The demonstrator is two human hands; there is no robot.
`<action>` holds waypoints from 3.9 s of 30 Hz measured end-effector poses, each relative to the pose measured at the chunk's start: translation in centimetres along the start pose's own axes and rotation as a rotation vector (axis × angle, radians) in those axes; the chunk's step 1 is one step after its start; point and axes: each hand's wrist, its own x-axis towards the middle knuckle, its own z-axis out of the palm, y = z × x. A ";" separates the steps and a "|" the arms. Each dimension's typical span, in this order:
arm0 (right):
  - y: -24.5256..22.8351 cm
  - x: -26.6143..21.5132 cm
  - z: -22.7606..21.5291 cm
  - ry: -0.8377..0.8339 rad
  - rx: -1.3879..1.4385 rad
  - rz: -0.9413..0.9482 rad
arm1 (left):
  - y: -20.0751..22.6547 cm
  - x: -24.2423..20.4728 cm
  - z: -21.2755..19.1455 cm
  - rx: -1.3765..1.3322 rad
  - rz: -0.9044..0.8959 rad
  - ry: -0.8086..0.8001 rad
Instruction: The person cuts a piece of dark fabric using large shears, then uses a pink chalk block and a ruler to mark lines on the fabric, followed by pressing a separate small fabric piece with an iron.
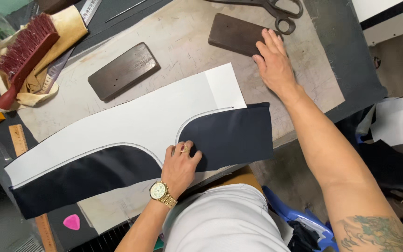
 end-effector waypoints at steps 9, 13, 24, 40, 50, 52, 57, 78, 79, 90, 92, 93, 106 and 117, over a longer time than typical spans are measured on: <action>-4.4 -9.9 -0.8 0.025 0.077 -0.034 | 2.8 3.1 1.2 0.021 -0.095 -0.061; -5.8 -11.2 -1.1 0.060 0.136 0.042 | 3.8 5.6 3.5 0.008 -0.081 -0.088; -6.7 -10.6 -1.5 -0.334 0.315 0.474 | 5.0 18.5 1.2 0.056 -0.217 0.036; -7.3 -11.8 -1.5 -0.459 0.369 0.439 | 6.2 19.8 1.4 0.028 -0.365 -0.009; -7.2 -13.1 -0.2 -0.337 0.323 0.393 | 4.9 18.7 2.8 0.026 -0.368 0.124; -7.1 -13.2 -0.1 -0.318 0.309 0.382 | 5.1 18.6 2.9 0.080 -0.371 0.163; -7.3 -13.3 -0.3 -0.309 0.325 0.391 | 5.9 18.9 2.5 0.160 -0.331 0.164; -7.7 -12.9 -1.1 -0.339 0.388 0.469 | 5.7 18.3 2.0 0.050 -0.450 0.192; -7.7 -13.0 -1.0 -0.340 0.387 0.470 | 5.9 18.5 1.8 0.049 -0.450 0.192; -7.6 -12.9 -1.1 -0.325 0.434 0.496 | 5.1 18.6 0.3 0.015 -0.414 -0.001; -7.5 -12.9 -1.0 -0.323 0.447 0.518 | 3.4 17.3 1.4 0.001 -0.439 0.048; -7.5 -12.9 -1.0 -0.322 0.460 0.542 | 2.5 16.6 2.0 -0.014 -0.463 0.095; -4.0 -7.8 -3.9 -0.203 0.146 0.401 | -14.2 4.2 -0.8 0.319 -0.569 0.160; -8.0 7.2 0.9 -0.575 0.110 -0.106 | -26.4 -1.7 -7.9 -0.010 -0.996 -0.528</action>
